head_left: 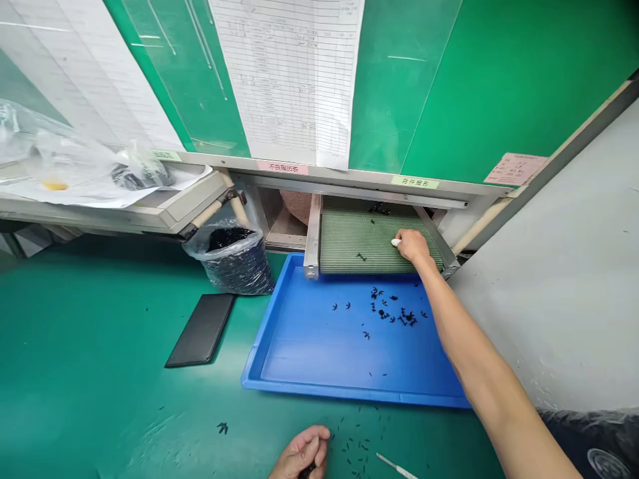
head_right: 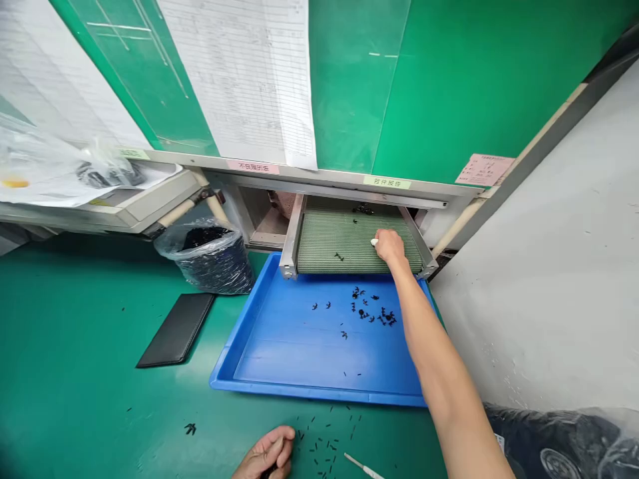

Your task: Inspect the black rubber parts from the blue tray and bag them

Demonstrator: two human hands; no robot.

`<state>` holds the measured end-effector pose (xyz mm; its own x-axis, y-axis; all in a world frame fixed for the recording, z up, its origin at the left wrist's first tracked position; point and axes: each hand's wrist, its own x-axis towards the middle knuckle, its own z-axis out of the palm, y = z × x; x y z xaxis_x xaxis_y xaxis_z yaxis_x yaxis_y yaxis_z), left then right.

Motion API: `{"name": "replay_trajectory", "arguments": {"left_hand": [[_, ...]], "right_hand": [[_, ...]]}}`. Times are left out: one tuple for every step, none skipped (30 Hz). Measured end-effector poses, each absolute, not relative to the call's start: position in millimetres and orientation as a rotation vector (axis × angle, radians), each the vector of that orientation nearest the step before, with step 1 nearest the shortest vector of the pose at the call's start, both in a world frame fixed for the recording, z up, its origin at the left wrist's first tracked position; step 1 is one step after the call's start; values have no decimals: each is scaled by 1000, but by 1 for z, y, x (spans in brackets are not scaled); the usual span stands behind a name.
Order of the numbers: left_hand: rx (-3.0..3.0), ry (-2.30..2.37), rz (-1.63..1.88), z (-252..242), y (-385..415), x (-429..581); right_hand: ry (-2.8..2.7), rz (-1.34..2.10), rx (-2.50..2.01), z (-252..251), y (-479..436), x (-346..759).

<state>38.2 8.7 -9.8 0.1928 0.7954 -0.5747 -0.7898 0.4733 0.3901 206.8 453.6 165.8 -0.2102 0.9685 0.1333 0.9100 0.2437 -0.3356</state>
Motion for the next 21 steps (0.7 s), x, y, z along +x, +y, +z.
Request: {"name": "replay_trajectory", "arguments": {"left_hand": [[4, 824, 1097, -10, 8, 38], [-1, 831, 1077, -11, 8, 37], [-2, 833, 1053, -11, 8, 36], [4, 833, 1029, -10, 9, 36], [21, 836, 1017, -8, 9, 36], [48, 842, 1008, -5, 10, 37], [83, 853, 1007, -1, 12, 38], [125, 868, 1009, 5, 14, 40], [172, 884, 1016, 13, 16, 42], [220, 903, 1033, 22, 19, 45], [262, 924, 1056, 31, 21, 48], [297, 944, 1082, 41, 23, 51], [325, 964, 1109, 50, 26, 54], [348, 979, 1131, 58, 27, 57], [373, 994, 1145, 63, 28, 59], [402, 1011, 1148, 67, 28, 60], [439, 1027, 1140, 68, 28, 62], [481, 1043, 1126, 67, 26, 63], [525, 1058, 1111, 65, 24, 63], [566, 1072, 1094, 62, 21, 64], [605, 1085, 1076, 59, 17, 64]], "right_hand": [[-2193, 277, -1741, 166, 449, 211], [-2173, 295, -1742, 166, 442, 215], [-2149, 322, -1742, 166, 434, 219], [-2122, 357, -1738, 166, 424, 224], [-2095, 401, -1727, 165, 410, 227], [-2071, 457, -1708, 163, 393, 229], [-2053, 525, -1679, 160, 373, 231], [-2041, 602, -1644, 155, 349, 230], [-2040, 689, -1603, 149, 321, 229], [-2046, 784, -1555, 141, 290, 226], [-2052, 874, -1514, 132, 258, 222], [-2057, 948, -1477, 122, 224, 217], [-2047, 1044, -1436, 112, 192, 213], [-1965, 1220, -1373, 103, 161, 208], [-1914, 1291, -1320, 94, 134, 204], [-1896, 1315, -1290, 87, 110, 200], [-1890, 1313, -1281, 81, 90, 198], [-1905, 1279, -1285, 77, 74, 197], [-1923, 1249, -1296, 74, 62, 197], [-1937, 1237, -1304, 73, 53, 198], [-1949, 1238, -1305, 72, 47, 199]]}}
